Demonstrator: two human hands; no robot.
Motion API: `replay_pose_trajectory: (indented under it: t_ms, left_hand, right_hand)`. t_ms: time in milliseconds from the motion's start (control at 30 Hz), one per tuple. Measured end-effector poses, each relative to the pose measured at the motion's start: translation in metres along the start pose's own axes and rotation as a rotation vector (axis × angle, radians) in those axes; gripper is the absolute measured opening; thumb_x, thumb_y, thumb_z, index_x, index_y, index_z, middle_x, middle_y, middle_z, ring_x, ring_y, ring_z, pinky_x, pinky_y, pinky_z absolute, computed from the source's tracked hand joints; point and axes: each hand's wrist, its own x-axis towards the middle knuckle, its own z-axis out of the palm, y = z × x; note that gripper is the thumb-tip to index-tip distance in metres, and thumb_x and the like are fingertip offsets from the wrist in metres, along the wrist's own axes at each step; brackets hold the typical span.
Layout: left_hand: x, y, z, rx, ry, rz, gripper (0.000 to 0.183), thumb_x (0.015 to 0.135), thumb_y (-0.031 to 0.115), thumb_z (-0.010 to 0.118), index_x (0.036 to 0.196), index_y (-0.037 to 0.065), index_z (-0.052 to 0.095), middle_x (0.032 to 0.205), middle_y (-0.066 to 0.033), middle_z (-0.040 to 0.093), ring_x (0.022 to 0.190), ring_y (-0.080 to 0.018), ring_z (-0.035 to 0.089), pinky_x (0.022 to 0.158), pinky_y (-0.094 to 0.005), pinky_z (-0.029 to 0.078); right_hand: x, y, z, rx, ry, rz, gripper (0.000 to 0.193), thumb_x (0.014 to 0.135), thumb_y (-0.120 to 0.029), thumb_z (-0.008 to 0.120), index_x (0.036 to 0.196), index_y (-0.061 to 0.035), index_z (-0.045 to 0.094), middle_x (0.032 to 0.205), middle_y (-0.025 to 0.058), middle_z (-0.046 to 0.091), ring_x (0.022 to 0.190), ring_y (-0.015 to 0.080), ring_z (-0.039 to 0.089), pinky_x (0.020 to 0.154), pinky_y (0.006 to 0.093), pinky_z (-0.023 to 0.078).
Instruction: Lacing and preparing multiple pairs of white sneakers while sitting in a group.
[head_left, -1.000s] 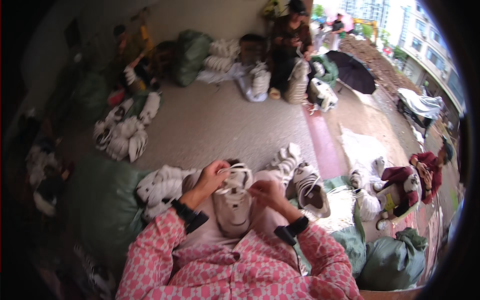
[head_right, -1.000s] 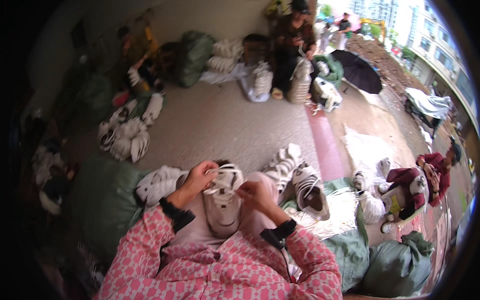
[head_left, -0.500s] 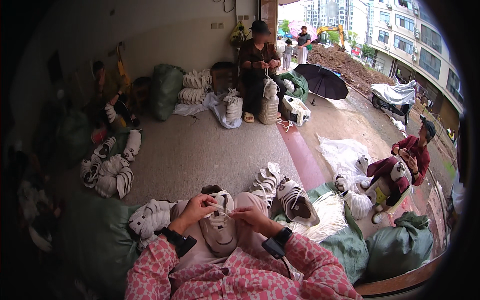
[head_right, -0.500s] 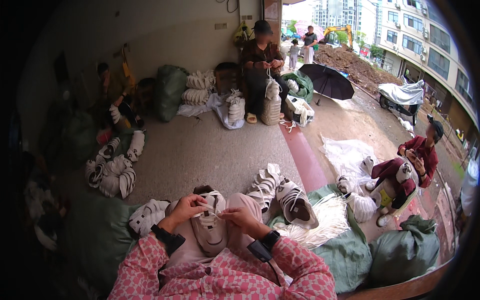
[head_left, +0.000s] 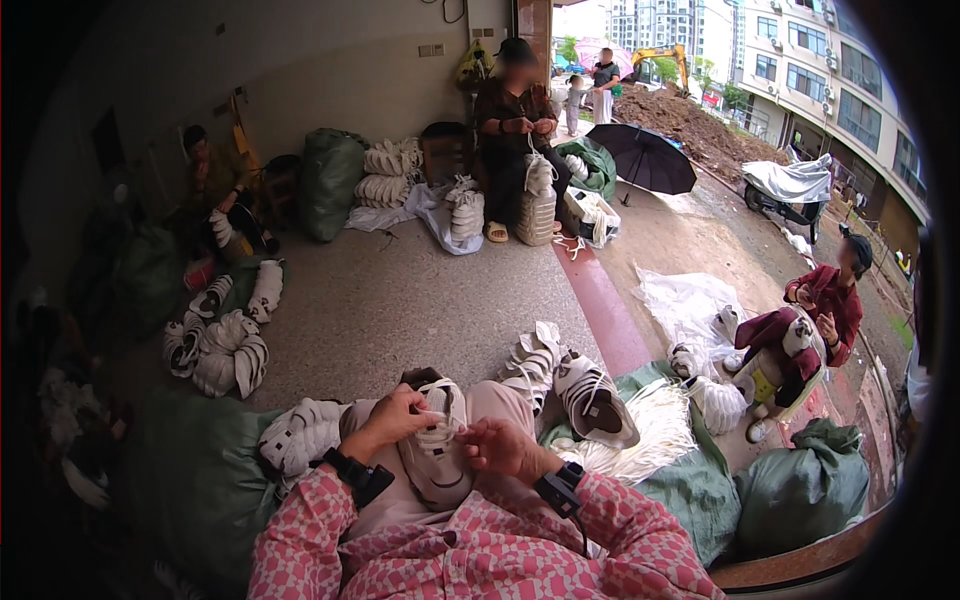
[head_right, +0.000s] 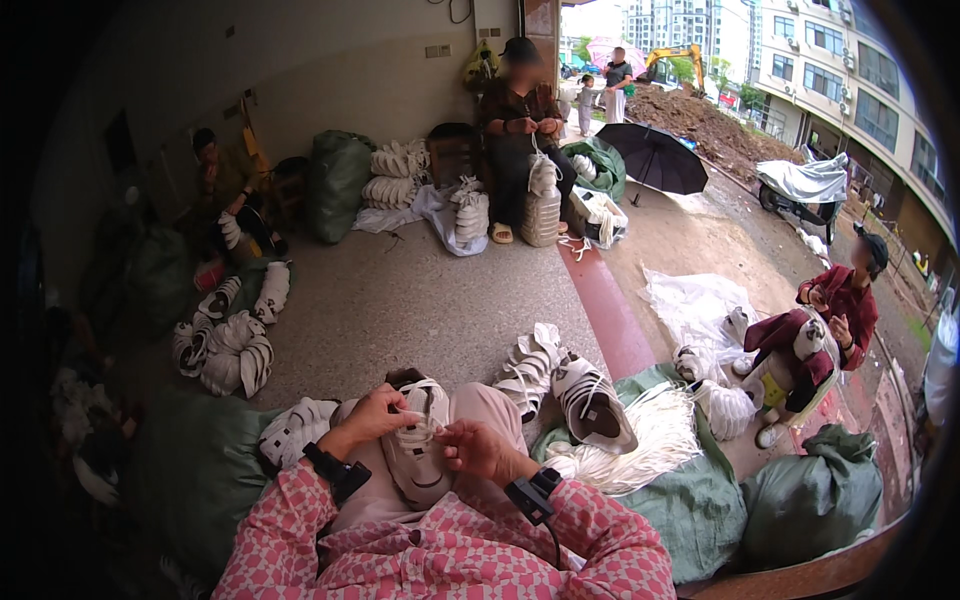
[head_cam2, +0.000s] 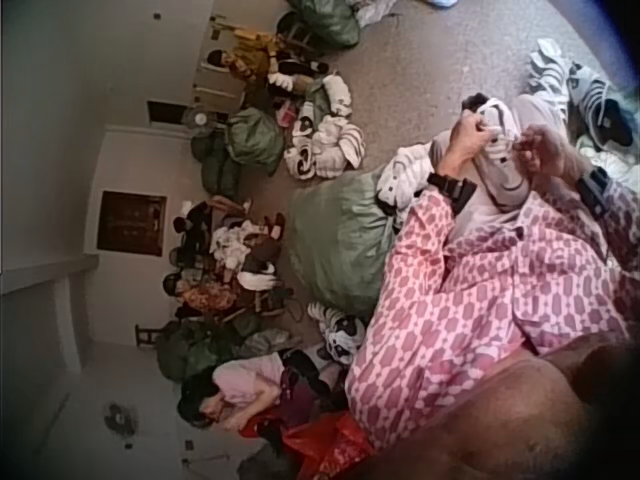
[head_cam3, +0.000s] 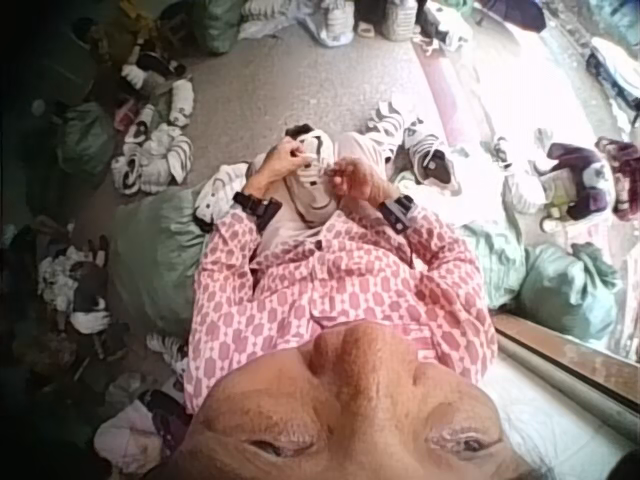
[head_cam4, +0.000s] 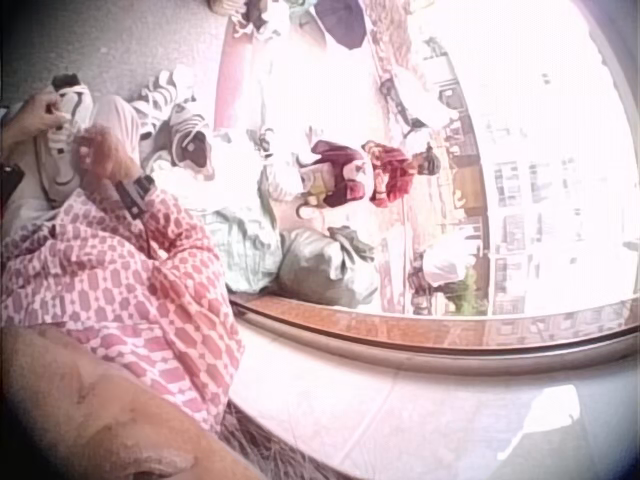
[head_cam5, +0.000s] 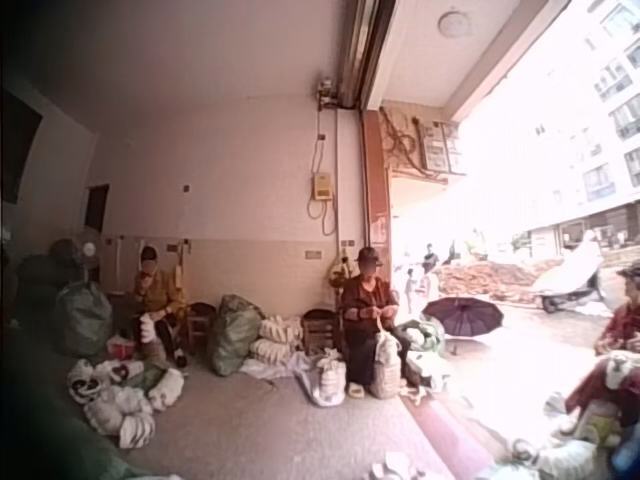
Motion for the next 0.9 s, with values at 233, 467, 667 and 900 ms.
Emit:
replay_pose_trajectory:
  t_ms: [233, 467, 667, 900]
  left_hand:
    - [0.000, -0.007, 0.001, 0.004, -0.024, 0.015, 0.029, 0.074, 0.033, 0.076, 0.078, 0.006, 0.066, 0.092, -0.0096, 0.054, 0.082, -0.0213, 0.057, 0.072, -0.0306, 0.046]
    - [0.001, -0.015, 0.003, -0.026, -0.003, 0.053, 0.026, 0.075, 0.030, 0.074, 0.071, 0.005, 0.066, 0.082, -0.0087, 0.056, 0.078, -0.0205, 0.056, 0.070, -0.0322, 0.045]
    - [0.012, -0.026, -0.002, -0.150, -0.049, 0.052, 0.027, 0.075, 0.031, 0.072, 0.072, 0.004, 0.067, 0.077, -0.0093, 0.058, 0.071, -0.0168, 0.056, 0.065, -0.0312, 0.044]
    - [0.001, -0.009, -0.018, -0.252, -0.099, -0.029, 0.022, 0.082, 0.024, 0.071, 0.075, 0.003, 0.066, 0.085, -0.0020, 0.054, 0.075, -0.0103, 0.053, 0.069, -0.0253, 0.043]
  right_hand:
    - [0.003, -0.017, 0.008, -0.317, 0.034, 0.077, 0.030, 0.094, -0.038, 0.050, 0.090, -0.0105, 0.063, 0.074, -0.0043, 0.058, 0.059, 0.0073, 0.049, 0.050, 0.0220, 0.037]
    - [0.012, -0.015, 0.017, -0.470, 0.123, -0.091, 0.016, 0.093, -0.028, 0.056, 0.086, -0.0141, 0.062, 0.063, -0.0115, 0.044, 0.048, 0.0038, 0.034, 0.044, 0.0215, 0.026]
    - [0.022, -0.021, 0.008, -0.293, 0.154, 0.032, 0.018, 0.091, -0.021, 0.050, 0.075, -0.0147, 0.055, 0.054, -0.0096, 0.031, 0.043, 0.0058, 0.025, 0.040, 0.0216, 0.020]
    - [0.023, -0.022, -0.014, -0.010, -0.083, 0.147, 0.019, 0.093, -0.022, 0.047, 0.080, -0.0092, 0.055, 0.062, -0.0041, 0.041, 0.047, 0.0079, 0.032, 0.041, 0.0219, 0.026]
